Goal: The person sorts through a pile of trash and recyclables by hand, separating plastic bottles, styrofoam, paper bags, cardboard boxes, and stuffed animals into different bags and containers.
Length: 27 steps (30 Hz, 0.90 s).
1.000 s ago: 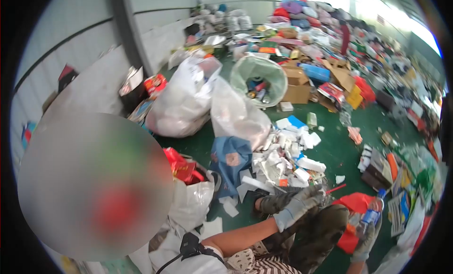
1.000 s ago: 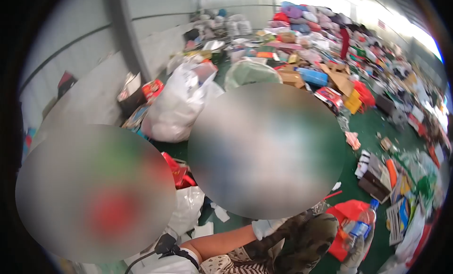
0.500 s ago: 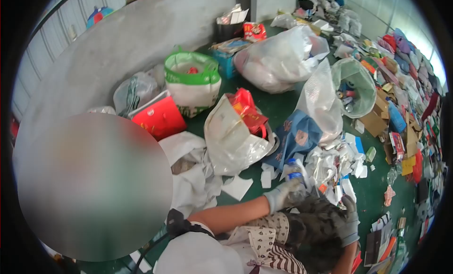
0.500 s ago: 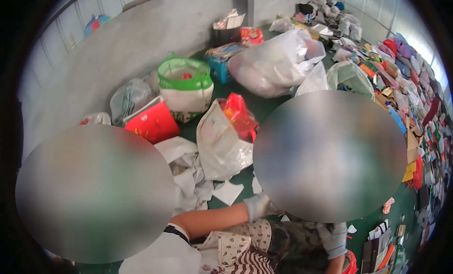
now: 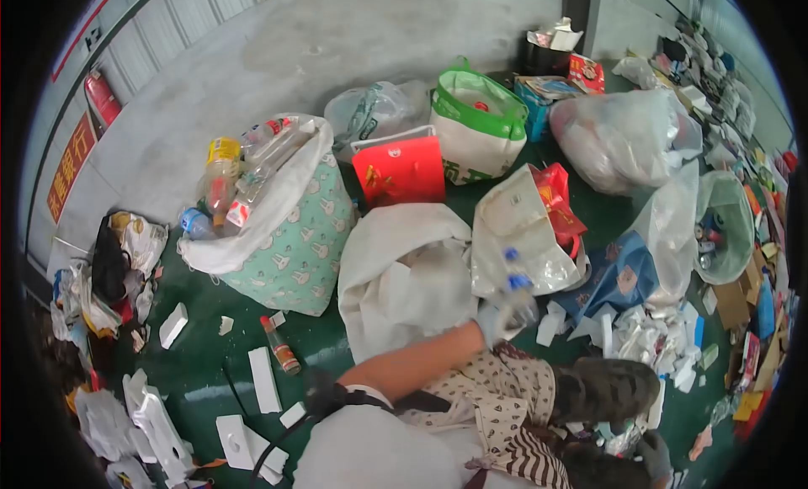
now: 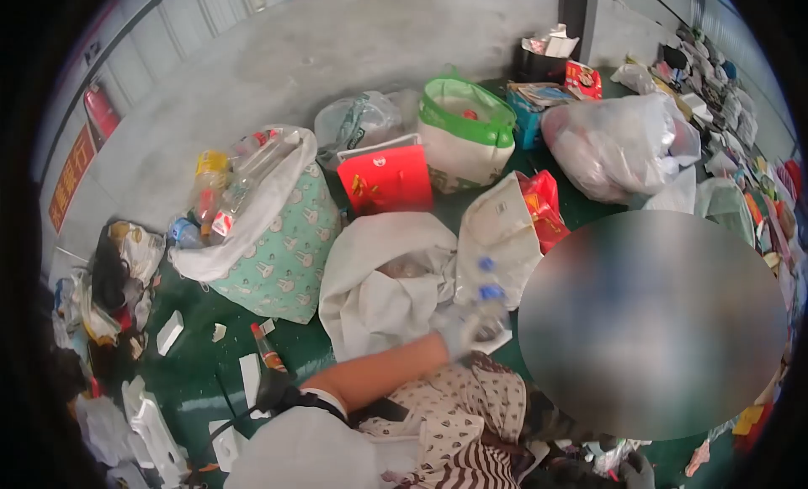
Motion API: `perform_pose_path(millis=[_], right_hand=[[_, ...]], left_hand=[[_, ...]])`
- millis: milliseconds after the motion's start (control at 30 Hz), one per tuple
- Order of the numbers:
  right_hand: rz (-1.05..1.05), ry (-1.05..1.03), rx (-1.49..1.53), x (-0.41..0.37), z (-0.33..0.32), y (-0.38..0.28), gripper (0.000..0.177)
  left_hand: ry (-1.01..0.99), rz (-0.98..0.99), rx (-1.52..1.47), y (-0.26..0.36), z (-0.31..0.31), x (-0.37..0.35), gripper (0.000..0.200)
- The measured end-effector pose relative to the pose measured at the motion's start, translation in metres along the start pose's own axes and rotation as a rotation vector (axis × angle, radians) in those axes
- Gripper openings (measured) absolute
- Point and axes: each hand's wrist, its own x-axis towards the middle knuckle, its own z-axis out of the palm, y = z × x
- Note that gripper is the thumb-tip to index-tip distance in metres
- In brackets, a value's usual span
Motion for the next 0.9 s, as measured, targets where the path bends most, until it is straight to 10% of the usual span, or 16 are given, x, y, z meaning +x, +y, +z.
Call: perform_pose_path(millis=[33, 233, 500, 600, 667, 733, 800, 900], right_hand=[[-0.006, 0.048, 0.074, 0.008, 0.008, 0.033, 0.035], [0.047, 0.136, 0.23, -0.018, 0.013, -0.005, 0.04], [0.077, 0.185, 0.157, -0.031, 0.012, 0.012, 0.036], [-0.089, 0.155, 0.247, -0.006, 0.005, 0.078, 0.032], [0.104, 0.162, 0.371, -0.01, 0.005, 0.07, 0.032], [0.115, 0.157, 0.377, -0.008, 0.002, 0.064, 0.032], [0.174, 0.103, 0.309, -0.007, 0.001, 0.042, 0.033], [0.18, 0.102, 0.338, -0.009, 0.003, 0.033, 0.035]], left_hand=[[0.106, 0.353, 0.252, 0.016, -0.019, -0.007, 0.022], [0.748, 0.091, 0.322, 0.096, -0.169, -0.027, 0.041], [0.594, -0.027, 1.345, 0.017, -0.239, 0.033, 0.086], [0.701, 0.062, 1.146, 0.08, -0.2, 0.004, 0.08], [0.795, 0.679, 1.25, 0.114, -0.217, -0.004, 0.075], [1.071, 0.36, 1.387, 0.195, -0.198, -0.043, 0.069], [1.377, 0.982, 1.714, 0.245, -0.274, -0.051, 0.069], [1.584, 0.622, 1.851, 0.332, -0.306, -0.096, 0.061]])
